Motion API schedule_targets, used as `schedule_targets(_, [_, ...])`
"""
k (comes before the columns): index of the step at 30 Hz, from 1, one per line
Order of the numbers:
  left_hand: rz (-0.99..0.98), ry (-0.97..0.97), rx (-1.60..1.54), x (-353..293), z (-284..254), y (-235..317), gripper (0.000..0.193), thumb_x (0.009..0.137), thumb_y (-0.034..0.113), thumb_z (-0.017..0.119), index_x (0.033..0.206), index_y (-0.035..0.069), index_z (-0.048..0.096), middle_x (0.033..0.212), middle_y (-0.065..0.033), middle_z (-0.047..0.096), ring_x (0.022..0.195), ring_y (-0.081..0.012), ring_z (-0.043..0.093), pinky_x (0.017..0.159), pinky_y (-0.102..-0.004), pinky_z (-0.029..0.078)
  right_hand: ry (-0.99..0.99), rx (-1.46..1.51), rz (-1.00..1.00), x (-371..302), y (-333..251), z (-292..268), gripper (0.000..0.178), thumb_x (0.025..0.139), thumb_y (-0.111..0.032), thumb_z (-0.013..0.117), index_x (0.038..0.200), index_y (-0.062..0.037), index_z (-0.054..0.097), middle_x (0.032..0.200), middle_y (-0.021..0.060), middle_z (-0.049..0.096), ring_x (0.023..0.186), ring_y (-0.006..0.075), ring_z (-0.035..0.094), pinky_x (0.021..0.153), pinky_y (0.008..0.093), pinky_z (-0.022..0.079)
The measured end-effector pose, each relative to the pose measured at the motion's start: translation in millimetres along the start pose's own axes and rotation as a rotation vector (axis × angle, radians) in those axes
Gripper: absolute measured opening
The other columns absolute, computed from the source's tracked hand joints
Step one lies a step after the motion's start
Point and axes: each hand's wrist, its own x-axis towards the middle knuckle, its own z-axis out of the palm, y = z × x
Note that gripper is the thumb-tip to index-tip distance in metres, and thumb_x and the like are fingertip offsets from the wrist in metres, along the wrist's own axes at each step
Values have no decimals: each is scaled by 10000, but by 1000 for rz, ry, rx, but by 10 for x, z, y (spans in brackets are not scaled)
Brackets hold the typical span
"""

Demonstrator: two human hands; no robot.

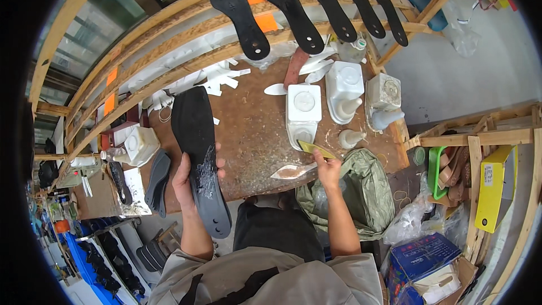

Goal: Applying adhesive to the bottom of shoe outsoles with a brush and placing them on a rack.

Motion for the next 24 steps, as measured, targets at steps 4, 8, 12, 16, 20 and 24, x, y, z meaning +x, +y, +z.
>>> schedule_targets(4, [-15, 104, 62, 37, -16, -90, 565, 948, 336, 443, 1314, -84, 346, 1165, -313, 525, 972, -366, 624, 798, -403, 568, -2, -226, -215, 104, 285, 73, 201, 873, -129, 643, 995, 28, 670, 855, 67, 679, 726, 113, 608, 661, 248, 481])
schedule_targets(8, [19, 238, 220, 58, -209, -139, 496, 955, 315, 435, 1286, -48, 374, 1068, -331, 570, 936, -356, 640, 795, -399, 562, 9, -364, -319, 116, 305, 147, 199, 862, -121, 648, 1009, 13, 670, 855, 85, 681, 747, 138, 615, 686, 264, 487])
schedule_targets(12, [32, 245, 244, 120, -235, -149, 448, 961, 301, 427, 1263, -28, 386, 1076, -323, 572, 943, -350, 640, 807, -395, 550, -43, -402, -312, 147, 352, 150, 203, 862, -129, 644, 1010, 8, 666, 885, 132, 690, 770, 190, 658, 693, 282, 503])
schedule_targets(16, [55, 263, 206, 152, -211, -193, 442, 966, 299, 426, 1265, -23, 376, 1086, -308, 576, 968, -347, 631, 839, -385, 531, -6, 92, 38, 182, 415, 148, 149, 861, -110, 646, 945, 11, 665, 811, 85, 674, 619, 158, 619, 572, 256, 482])
schedule_targets(20, [85, 269, 263, 130, -66, -207, 420, 966, 280, 437, 1272, 2, 363, 1116, -276, 574, 991, -341, 621, 860, -381, 518, -23, 596, 182, 80, -463, 234, 86, 855, -67, 631, 865, 18, 644, 710, 78, 651, 485, 142, 559, 488, 269, 468])
schedule_targets(24, [171, 174, 317, 81, 132, -239, 452, 957, 276, 435, 1295, -9, 342, 1150, -281, 549, 1030, -390, 597, 868, -442, 531, -393, 620, 90, -429, -1660, 450, 126, 856, -64, 621, 868, 61, 637, 706, 153, 659, 474, 158, 581, 440, 274, 473])
